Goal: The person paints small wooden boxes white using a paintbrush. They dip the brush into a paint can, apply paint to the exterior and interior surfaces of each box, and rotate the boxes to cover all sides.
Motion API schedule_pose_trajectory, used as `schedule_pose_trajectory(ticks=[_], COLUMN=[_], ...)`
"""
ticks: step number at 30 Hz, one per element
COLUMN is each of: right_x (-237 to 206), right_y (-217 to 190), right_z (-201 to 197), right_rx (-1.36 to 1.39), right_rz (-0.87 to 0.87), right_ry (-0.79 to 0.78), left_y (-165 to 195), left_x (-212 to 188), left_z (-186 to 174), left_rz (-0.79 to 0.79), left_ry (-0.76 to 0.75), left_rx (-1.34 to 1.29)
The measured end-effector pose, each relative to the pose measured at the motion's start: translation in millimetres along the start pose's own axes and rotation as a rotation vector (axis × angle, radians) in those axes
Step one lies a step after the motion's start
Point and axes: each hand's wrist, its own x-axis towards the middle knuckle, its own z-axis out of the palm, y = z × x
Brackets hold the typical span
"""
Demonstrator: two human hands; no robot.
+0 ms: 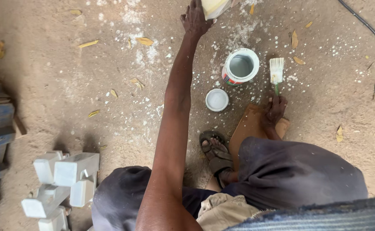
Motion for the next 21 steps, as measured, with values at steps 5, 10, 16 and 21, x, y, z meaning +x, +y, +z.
schedule_pose_trajectory(ticks=[5,10,16,21], right_x=[-15.0,-2.4,-7.5,-5.7], right_y=[12.7,-0.9,5.8,5.0], right_z=[-9.6,-11.8,-13.2,-17.5], right_rx=[-0.008,0.005,0.02,0.055], right_rz=[0.0,0.017,-0.01,-0.019], right_ry=[-0.031,-0.044,-0.005,0.024], left_y=[-1.9,-12.5,-62.2,-143.4], left_x=[12.0,0.5,-51.4,-123.9], left_z=[15.0,17.8,-9.5,-60.7], left_rz=[0.017,0.078,0.188,0.241], left_ry=[0.064,-0.029,-0.036,-0.239], left_rx=[0.016,0.146,0.226,0.34])
